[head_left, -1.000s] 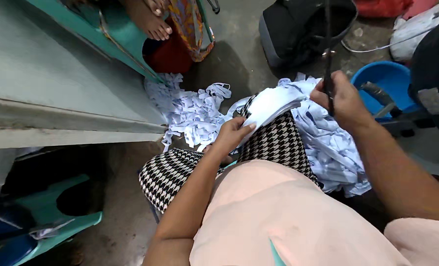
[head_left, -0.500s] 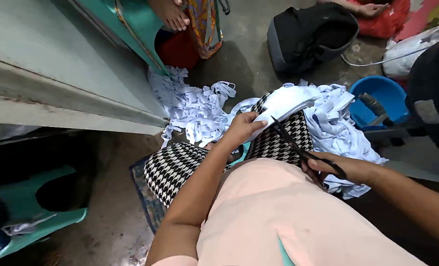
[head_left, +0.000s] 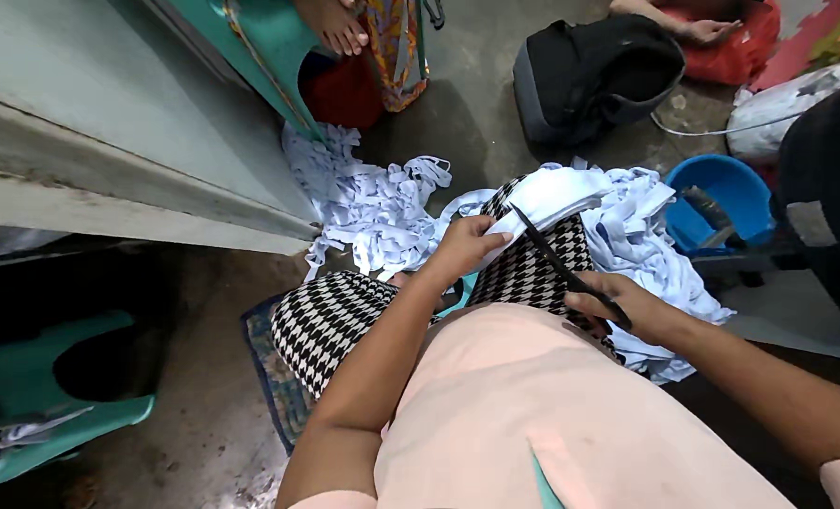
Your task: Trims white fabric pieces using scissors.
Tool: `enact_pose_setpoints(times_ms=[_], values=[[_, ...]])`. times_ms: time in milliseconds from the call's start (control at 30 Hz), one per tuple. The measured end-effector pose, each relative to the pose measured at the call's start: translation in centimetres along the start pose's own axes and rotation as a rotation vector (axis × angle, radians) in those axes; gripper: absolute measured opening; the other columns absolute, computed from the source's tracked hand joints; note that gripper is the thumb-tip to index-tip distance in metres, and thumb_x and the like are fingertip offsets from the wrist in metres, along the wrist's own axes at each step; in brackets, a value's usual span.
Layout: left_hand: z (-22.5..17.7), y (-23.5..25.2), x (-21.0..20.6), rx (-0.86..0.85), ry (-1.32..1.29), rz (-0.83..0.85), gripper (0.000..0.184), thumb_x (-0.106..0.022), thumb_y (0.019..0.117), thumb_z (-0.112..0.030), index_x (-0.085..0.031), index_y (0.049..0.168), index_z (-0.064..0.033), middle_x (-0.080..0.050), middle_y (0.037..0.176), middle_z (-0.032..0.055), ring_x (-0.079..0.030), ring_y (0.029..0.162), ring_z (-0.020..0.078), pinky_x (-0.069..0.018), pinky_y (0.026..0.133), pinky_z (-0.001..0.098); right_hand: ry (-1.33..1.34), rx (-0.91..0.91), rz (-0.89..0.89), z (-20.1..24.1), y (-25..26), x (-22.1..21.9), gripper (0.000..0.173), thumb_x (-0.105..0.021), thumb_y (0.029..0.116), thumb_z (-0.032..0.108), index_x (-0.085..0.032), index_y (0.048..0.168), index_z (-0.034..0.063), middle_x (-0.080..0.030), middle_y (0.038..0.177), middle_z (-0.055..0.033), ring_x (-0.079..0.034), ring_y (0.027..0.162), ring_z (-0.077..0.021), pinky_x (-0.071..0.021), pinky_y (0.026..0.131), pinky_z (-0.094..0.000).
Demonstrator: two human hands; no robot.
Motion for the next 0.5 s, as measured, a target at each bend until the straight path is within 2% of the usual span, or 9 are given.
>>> enact_pose_setpoints(times_ms=[133, 267, 367, 433, 500], values=[[0.5, 0.1, 0.1, 0.006, 0.004, -0.004, 0.018, -0.066, 0.0983, -0.014, -0.067, 0.106, 0.0021, -0.069, 0.088, 0.0091, -0.064, 0.078, 0.0128, -0.055, 0.077, 0.0337, -0.119, -0.021, 0.014, -1.1, -0.2, 0.2, 0.032, -0.07, 0.0948, 0.04, -0.061, 0.092, 0.01, -0.053, 0.062, 0.0048, -0.05, 0.047, -0.0051, -0.0462, 0.047, -0.0225], [0.6, -0.5, 0.7, 0.011, -0.006, 0.005, 0.018, -0.064, 0.0991, -0.013, -0.067, 0.107, 0.0027, -0.069, 0.09, 0.0099, -0.065, 0.081, 0.0136, -0.0553, 0.08, 0.0353, -0.289, 0.003, 0.104, -1.5, -0.5, 0.3, 0.043, -0.072, 0.0901, 0.05, -0.061, 0.09, 0.0082, -0.055, 0.066, 0.0033, -0.052, 0.052, -0.0057, -0.0471, 0.051, -0.0253], [-1.2, -1.5, 1.2, -0.028, -0.053, 0.057, 0.018, -0.056, 0.1021, -0.009, -0.065, 0.112, 0.0032, -0.069, 0.094, 0.0082, -0.066, 0.084, 0.012, -0.0568, 0.083, 0.0339, -0.273, 0.201, 0.052, 0.7, -0.7, 0.8, 0.053, -0.068, 0.0856, 0.062, -0.063, 0.092, 0.0091, -0.058, 0.069, 0.0065, -0.056, 0.058, -0.0024, -0.0502, 0.056, -0.0251], [-4.1, -2.6, 1.1, -0.133, -0.05, 0.122, 0.017, -0.055, 0.1012, -0.006, -0.065, 0.112, 0.0028, -0.07, 0.094, 0.0058, -0.067, 0.084, 0.0099, -0.0582, 0.082, 0.031, -0.2, 0.37, -0.011, 3.9, -0.7, 1.0, 0.063, -0.065, 0.0854, 0.068, -0.065, 0.102, 0.0066, -0.066, 0.081, 0.0047, -0.064, 0.072, -0.0035, -0.056, 0.067, -0.0266], [-7.8, -3.5, 0.7, -0.264, -0.003, 0.173, 0.017, -0.057, 0.0997, -0.005, -0.066, 0.112, 0.0031, -0.071, 0.094, 0.006, -0.068, 0.084, 0.0097, -0.0591, 0.081, 0.0298, -0.097, 0.508, -0.072, 7.8, -0.4, 1.3, 0.061, -0.071, 0.084, 0.06, -0.064, 0.112, 0.0057, -0.073, 0.096, -0.0004, -0.069, 0.084, -0.0092, -0.0591, 0.075, -0.0307]])
Point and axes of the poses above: each hand's wrist, its own y-axis towards the middle knuckle, its own x-axis out of the back of the hand, z = x × y, the point moved 9 cm from there along y, towards the middle knuckle
